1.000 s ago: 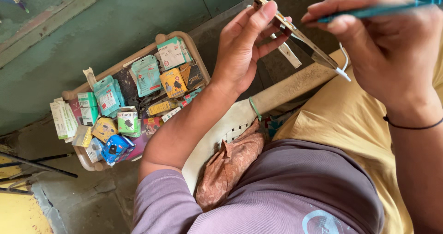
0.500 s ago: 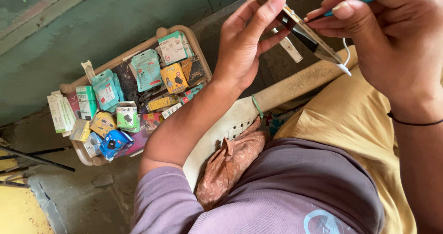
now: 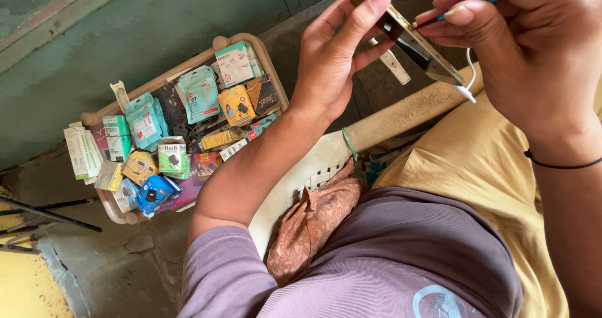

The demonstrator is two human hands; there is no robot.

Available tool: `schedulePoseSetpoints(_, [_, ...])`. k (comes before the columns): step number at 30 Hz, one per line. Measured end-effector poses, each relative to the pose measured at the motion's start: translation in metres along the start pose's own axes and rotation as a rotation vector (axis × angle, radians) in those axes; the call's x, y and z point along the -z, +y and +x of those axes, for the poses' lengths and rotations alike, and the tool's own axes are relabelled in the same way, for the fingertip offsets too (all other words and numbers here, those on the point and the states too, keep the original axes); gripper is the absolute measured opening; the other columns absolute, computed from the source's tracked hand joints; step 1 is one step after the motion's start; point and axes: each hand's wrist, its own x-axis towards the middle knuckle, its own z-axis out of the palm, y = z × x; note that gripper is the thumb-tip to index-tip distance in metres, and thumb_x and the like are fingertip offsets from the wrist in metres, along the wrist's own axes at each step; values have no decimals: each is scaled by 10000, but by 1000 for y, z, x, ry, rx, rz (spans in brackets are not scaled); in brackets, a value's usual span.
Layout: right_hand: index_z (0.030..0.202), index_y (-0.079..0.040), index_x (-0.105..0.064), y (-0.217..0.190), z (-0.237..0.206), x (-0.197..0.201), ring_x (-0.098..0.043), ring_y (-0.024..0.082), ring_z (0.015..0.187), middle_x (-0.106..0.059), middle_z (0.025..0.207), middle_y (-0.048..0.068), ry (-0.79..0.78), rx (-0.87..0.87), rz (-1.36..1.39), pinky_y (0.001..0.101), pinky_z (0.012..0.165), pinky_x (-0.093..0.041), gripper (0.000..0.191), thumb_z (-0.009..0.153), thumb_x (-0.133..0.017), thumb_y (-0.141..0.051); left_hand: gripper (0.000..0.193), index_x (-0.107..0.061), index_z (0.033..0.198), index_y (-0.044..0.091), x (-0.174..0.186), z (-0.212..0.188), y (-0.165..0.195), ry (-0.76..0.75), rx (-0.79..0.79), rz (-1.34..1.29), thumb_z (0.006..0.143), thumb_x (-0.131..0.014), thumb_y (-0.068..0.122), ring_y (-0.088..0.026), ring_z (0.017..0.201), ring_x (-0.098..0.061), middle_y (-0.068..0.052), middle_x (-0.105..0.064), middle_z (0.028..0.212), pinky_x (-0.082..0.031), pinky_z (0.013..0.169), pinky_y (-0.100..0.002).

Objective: The person repairs a disassembled smartphone held in their left hand while it is connected to a charging cable. They use a blue screwdriver to unscrew components on the exposed board, brush the internals, pry at the battery and board with a metal tool, and reach into a parts tray to retrieve items.

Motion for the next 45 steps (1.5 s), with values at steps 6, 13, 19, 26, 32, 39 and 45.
schedulePoseSetpoints(6, [1134,129,-621,0,2,-3,-744,200,1031,-714,1075,171,-1,102,-57,293,970,-636,81,1151,-547,101,361,-687,1058,46,3,3,-5,12,18,3,919,-797,360,-132,956,-682,-35,-691,1010,-625,925,-360])
schedulePoseSetpoints(13, [1059,152,-671,-4,7,-2,-750,215,924,-732,951,179,-34,184,-402,305,814,-606,95,1134,-641,101,350,-695,1039,62,3,6,-11,30,32,29,910,-813,366,-135,927,-684,-28,-688,992,-625,908,-374])
schedulePoseSetpoints(19, [1099,112,-633,7,10,2,-758,202,993,-713,1012,133,10,68,-87,293,911,-655,80,1130,-562,93,346,-699,1026,80,1,8,-11,42,60,28,890,-800,381,-132,929,-697,-19,-702,997,-618,891,-354])
schedulePoseSetpoints(26, [1075,83,-611,15,7,3,-756,198,970,-695,1006,107,47,-26,10,311,895,-618,102,1156,-570,37,348,-694,1026,81,2,7,-12,26,45,27,899,-803,386,-129,944,-696,-28,-707,1004,-618,902,-352])
schedulePoseSetpoints(32, [1087,123,-621,17,4,3,-757,210,993,-700,1027,139,13,63,-25,306,915,-615,118,1170,-544,90,358,-692,1033,76,3,6,-11,19,38,23,899,-811,387,-124,941,-688,-26,-705,1009,-622,908,-353])
schedulePoseSetpoints(39, [1040,130,-691,3,0,-4,-743,211,904,-732,983,166,31,223,-408,294,799,-566,139,1166,-670,73,379,-697,1019,79,6,8,-14,34,54,43,917,-839,415,-131,913,-708,-24,-709,992,-634,876,-362])
schedulePoseSetpoints(45, [994,119,-719,-7,2,-11,-688,228,745,-732,893,185,45,260,-595,301,674,-520,74,1048,-706,70,382,-711,1038,87,6,9,-13,48,84,50,909,-833,424,-122,913,-699,-13,-710,987,-623,870,-355])
